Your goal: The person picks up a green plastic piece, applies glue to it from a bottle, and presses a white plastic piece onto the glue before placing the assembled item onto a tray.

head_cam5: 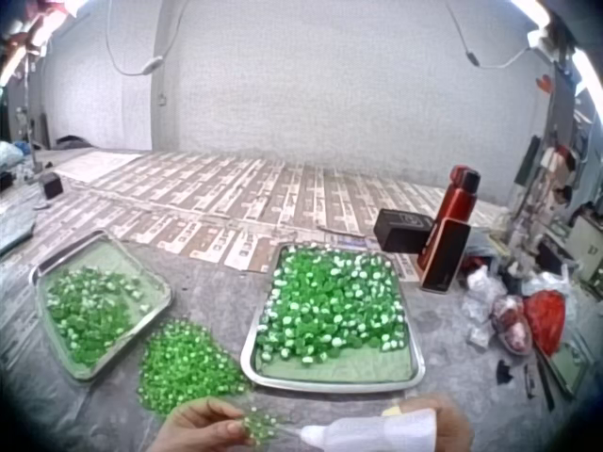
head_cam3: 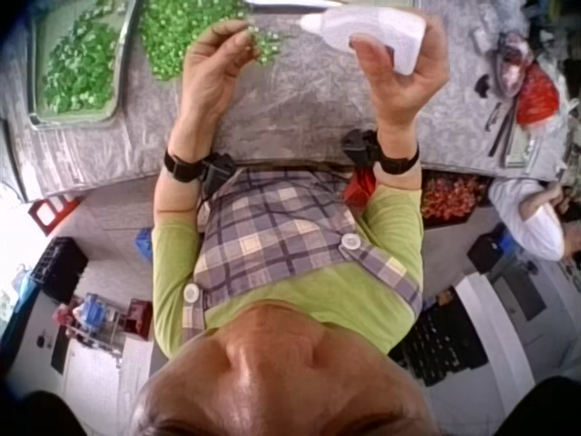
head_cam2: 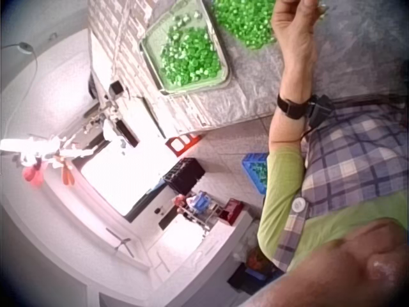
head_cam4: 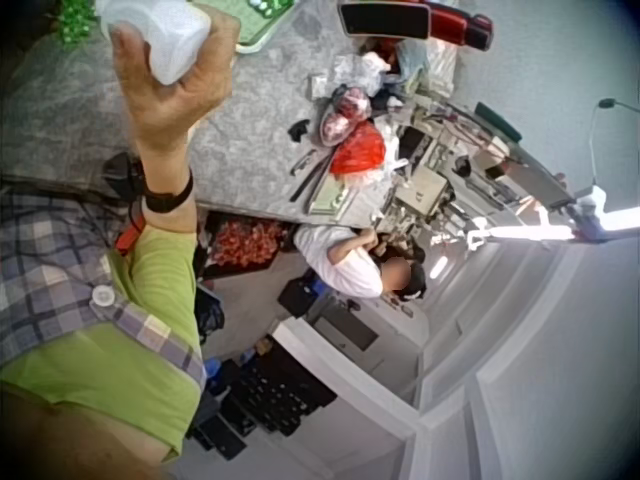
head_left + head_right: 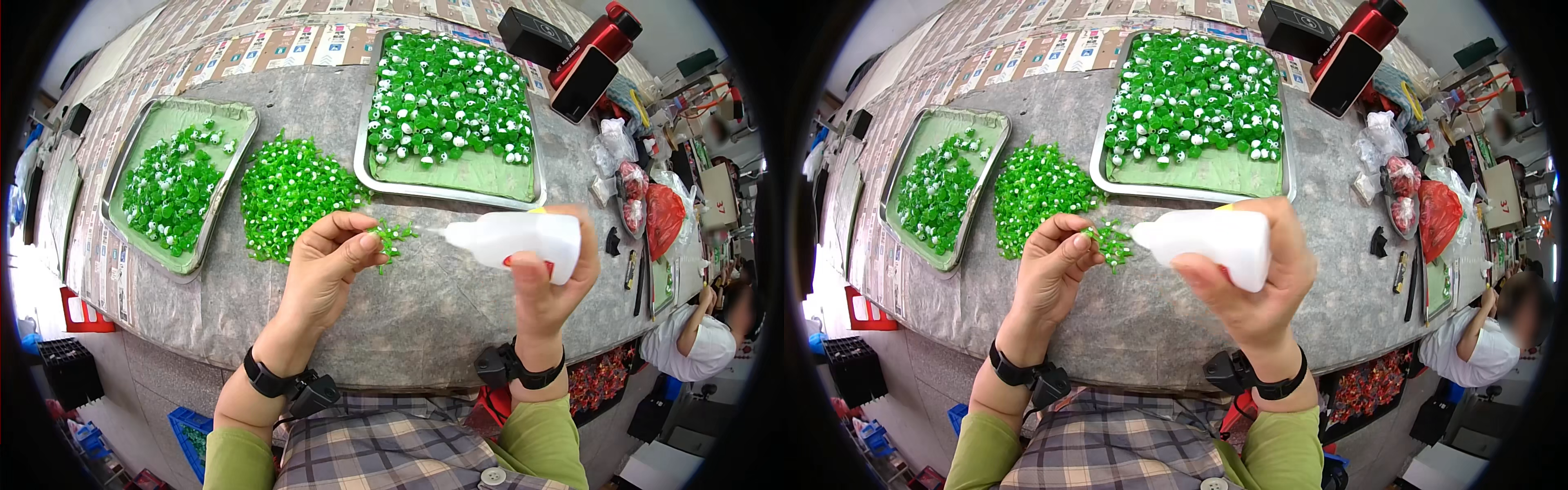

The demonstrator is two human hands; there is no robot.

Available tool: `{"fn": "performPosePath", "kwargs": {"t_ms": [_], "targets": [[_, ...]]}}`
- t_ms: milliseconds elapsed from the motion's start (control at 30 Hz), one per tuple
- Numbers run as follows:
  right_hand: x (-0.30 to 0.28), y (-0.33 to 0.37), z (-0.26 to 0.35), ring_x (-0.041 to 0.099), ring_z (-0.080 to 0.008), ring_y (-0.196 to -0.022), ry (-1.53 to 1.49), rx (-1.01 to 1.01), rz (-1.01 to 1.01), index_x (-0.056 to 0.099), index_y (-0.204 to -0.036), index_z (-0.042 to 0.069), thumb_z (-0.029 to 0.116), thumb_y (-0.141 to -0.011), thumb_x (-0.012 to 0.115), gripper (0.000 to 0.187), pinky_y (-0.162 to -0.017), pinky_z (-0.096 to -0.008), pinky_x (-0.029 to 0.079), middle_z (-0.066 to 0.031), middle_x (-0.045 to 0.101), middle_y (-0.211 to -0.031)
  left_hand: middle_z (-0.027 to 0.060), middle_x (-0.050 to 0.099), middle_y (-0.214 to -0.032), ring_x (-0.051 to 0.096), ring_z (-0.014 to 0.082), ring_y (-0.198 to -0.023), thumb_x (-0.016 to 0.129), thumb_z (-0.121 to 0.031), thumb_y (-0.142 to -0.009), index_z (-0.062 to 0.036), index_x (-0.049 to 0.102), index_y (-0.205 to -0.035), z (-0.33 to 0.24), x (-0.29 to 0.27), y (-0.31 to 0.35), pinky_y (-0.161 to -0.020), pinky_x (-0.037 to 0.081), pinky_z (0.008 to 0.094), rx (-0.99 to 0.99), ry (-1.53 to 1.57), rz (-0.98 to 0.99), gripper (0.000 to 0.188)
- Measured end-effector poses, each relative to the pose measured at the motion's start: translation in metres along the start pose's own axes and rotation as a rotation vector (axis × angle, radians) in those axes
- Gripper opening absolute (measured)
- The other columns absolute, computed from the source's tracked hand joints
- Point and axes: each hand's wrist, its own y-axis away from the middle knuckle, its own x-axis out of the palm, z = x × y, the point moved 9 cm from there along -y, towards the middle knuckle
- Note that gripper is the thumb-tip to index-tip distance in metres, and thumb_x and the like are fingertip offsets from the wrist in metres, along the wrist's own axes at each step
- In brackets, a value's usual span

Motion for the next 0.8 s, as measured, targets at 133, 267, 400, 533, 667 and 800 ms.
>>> {"fn": "performPosePath", "kwargs": {"t_ms": [133, 267, 400, 533, 667, 800], "targets": [[-0.034, -0.003, -0.039, 0.057, -0.0144, -0.063, -0.206, 0.342, -0.174, 0.039, -0.094, 0.000, 0.020, -0.074, 0.060, 0.035, -0.053, -0.0231, 0.046, -0.0098, 0.053, -0.081, 0.0025, 0.056, -0.075, 0.054, 0.0104, -0.069, 0.057, -0.005, -0.075, -0.0035, 0.054, -0.087, 0.000, -0.002, 0.000, -0.064, 0.048, 0.0256, 0.003, 0.005, -0.049, 0.013], [-0.067, 0.003, -0.087, 0.056, -0.0149, -0.075, -0.253, 0.491, -0.201, 0.040, -0.097, -0.001, 0.008, -0.074, 0.057, 0.030, -0.065, -0.0239, 0.046, -0.0107, 0.055, -0.089, 0.0030, 0.056, -0.074, 0.054, 0.0102, -0.068, 0.057, -0.005, -0.075, -0.0035, 0.053, -0.086, -0.004, -0.006, 0.003, -0.062, 0.048, 0.0248, 0.020, -0.007, -0.073, 0.012], [-0.110, 0.032, -0.132, 0.052, -0.0120, -0.085, -0.136, 0.645, -0.228, 0.040, -0.101, -0.002, 0.002, -0.073, 0.056, 0.032, -0.074, -0.0230, 0.042, -0.0107, 0.054, -0.094, 0.0027, 0.056, -0.073, 0.054, 0.0098, -0.067, 0.056, -0.005, -0.075, -0.0037, 0.053, -0.086, -0.001, -0.007, 0.002, -0.061, 0.048, 0.0246, 0.014, -0.021, -0.085, 0.012], [-0.136, 0.062, -0.158, 0.052, -0.0130, -0.086, -0.048, 0.666, -0.227, 0.039, -0.102, 0.000, 0.001, -0.072, 0.057, 0.034, -0.075, -0.0245, 0.042, -0.0110, 0.054, -0.097, 0.0026, 0.056, -0.074, 0.054, 0.0098, -0.067, 0.056, -0.005, -0.075, -0.0039, 0.053, -0.086, -0.001, -0.007, 0.001, -0.061, 0.048, 0.0246, 0.012, -0.022, -0.085, 0.012], [-0.144, 0.076, -0.164, 0.051, -0.0140, -0.087, -0.002, 0.732, -0.210, 0.038, -0.104, 0.000, 0.001, -0.071, 0.058, 0.039, -0.076, -0.0259, 0.041, -0.0104, 0.054, -0.097, 0.0028, 0.055, -0.073, 0.054, 0.0099, -0.067, 0.057, -0.007, -0.075, -0.0038, 0.053, -0.086, -0.002, -0.005, 0.001, -0.061, 0.048, 0.0245, 0.009, -0.017, -0.083, 0.012], [-0.152, 0.030, -0.087, 0.053, -0.0176, -0.081, 0.777, 0.277, -0.322, 0.041, -0.104, -0.001, 0.003, -0.068, 0.060, 0.041, -0.073, -0.0274, 0.042, -0.0096, 0.055, -0.092, 0.0029, 0.055, -0.073, 0.054, 0.0105, -0.066, 0.057, -0.008, -0.075, -0.0039, 0.053, -0.086, 0.000, -0.003, 0.000, -0.061, 0.048, 0.0254, 0.005, -0.005, -0.066, 0.012]]}}
